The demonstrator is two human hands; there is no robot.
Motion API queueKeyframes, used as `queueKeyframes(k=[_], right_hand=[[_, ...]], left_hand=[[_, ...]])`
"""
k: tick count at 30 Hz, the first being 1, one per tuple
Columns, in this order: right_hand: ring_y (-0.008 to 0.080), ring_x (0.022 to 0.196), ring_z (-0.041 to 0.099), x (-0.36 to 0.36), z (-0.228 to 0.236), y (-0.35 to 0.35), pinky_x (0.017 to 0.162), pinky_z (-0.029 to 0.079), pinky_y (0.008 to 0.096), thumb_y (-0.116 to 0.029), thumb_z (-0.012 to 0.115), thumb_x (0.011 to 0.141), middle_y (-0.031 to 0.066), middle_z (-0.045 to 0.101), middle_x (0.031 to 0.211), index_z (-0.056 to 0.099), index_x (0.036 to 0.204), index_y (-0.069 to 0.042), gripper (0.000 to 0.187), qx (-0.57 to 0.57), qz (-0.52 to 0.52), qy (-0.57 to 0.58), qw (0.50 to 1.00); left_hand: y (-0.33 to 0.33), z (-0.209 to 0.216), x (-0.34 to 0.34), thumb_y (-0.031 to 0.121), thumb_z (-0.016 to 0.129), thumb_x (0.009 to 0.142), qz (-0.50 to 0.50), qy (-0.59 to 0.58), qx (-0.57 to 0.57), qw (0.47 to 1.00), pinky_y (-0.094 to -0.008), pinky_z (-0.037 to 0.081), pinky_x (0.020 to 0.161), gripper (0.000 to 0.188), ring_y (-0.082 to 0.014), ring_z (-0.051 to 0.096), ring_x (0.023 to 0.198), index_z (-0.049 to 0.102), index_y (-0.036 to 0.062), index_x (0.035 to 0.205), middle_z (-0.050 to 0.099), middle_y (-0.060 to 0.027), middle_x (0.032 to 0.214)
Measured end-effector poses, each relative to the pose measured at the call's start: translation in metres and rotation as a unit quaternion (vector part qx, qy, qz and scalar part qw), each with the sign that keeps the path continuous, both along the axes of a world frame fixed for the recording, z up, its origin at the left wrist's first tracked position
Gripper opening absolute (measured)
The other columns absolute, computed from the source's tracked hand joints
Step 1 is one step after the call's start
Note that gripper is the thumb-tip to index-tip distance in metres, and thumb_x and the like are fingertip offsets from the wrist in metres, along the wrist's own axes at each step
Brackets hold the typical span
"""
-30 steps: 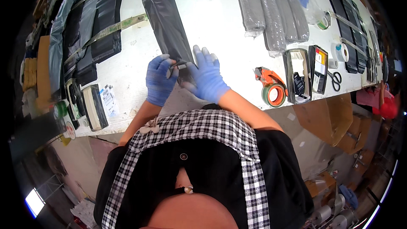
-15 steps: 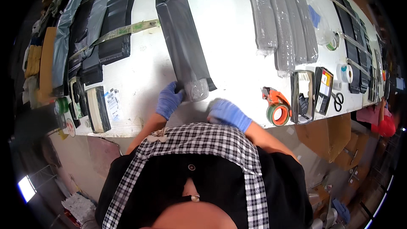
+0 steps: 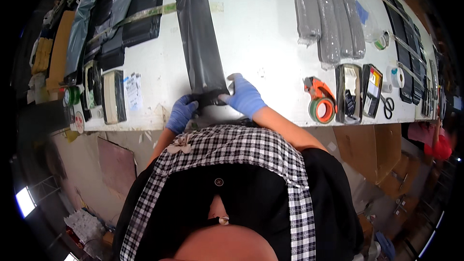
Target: The person places cylindrical items wrapped in bubble wrap into black plastic mailers, seals them, and affixes shipping labels. The person uses a tape dispenser to seal the mailers and handles multiple items in sequence.
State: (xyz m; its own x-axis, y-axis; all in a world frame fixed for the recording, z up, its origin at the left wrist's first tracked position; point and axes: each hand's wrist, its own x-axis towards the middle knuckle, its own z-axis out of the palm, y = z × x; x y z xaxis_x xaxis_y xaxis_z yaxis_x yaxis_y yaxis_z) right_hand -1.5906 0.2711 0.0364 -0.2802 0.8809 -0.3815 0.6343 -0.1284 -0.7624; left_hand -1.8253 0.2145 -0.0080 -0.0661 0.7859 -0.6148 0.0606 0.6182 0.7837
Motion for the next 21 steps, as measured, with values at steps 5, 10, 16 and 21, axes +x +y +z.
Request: queueKeyframes(k=[5,10,16,21], right_hand=[[0.0274,0.07,0.062,0.013,-0.028,-0.033,0.072,0.051,0.0384,-0.028,0.063,0.084,0.0132,0.063,0.075,0.056,0.088,-0.005,0.024,-0.07,0.047,-0.089,0.992],[0.025,0.069,0.062,0.021,-0.006,-0.078,0.067,0.051,0.0378,-0.031,0.071,0.081,0.01,0.063,0.073,0.059,0.08,-0.008,0.026,0.036,-0.016,-0.128,0.991],[0.0274,0.081,0.065,-0.018,-0.009,-0.094,0.072,0.053,0.0383,-0.024,0.061,0.088,0.0098,0.067,0.087,0.066,0.1,-0.011,0.018,0.31,0.082,0.018,0.947],[0.0286,0.082,0.065,-0.059,-0.02,-0.076,0.073,0.052,0.0391,-0.025,0.059,0.09,0.0105,0.067,0.091,0.065,0.101,-0.011,0.018,0.162,0.165,-0.059,0.971]], left_hand=[[-0.025,0.007,0.001,0.01,0.062,0.089,-0.008,0.006,-0.031,0.999,-0.0232,0.047,0.05,0.016,-0.0095,0.057,0.055,0.063,0.0005,0.102,0.066,-0.0049,0.077],[-0.044,0.024,0.016,0.012,0.064,0.089,-0.045,-0.02,-0.016,0.999,-0.0227,0.046,0.049,0.014,-0.009,0.057,0.055,0.064,0.0,0.096,0.065,-0.0047,0.074],[-0.053,-0.01,0.015,0.006,0.064,0.087,-0.066,0.038,0.002,0.997,-0.0232,0.046,0.05,0.009,-0.0091,0.057,0.055,0.063,-0.0002,0.093,0.065,-0.0041,0.067],[-0.057,-0.008,0.009,0.001,0.063,0.087,-0.064,0.013,0.023,0.998,-0.0224,0.047,0.051,0.008,-0.0092,0.057,0.056,0.063,-0.0017,0.094,0.066,-0.0055,0.071]])
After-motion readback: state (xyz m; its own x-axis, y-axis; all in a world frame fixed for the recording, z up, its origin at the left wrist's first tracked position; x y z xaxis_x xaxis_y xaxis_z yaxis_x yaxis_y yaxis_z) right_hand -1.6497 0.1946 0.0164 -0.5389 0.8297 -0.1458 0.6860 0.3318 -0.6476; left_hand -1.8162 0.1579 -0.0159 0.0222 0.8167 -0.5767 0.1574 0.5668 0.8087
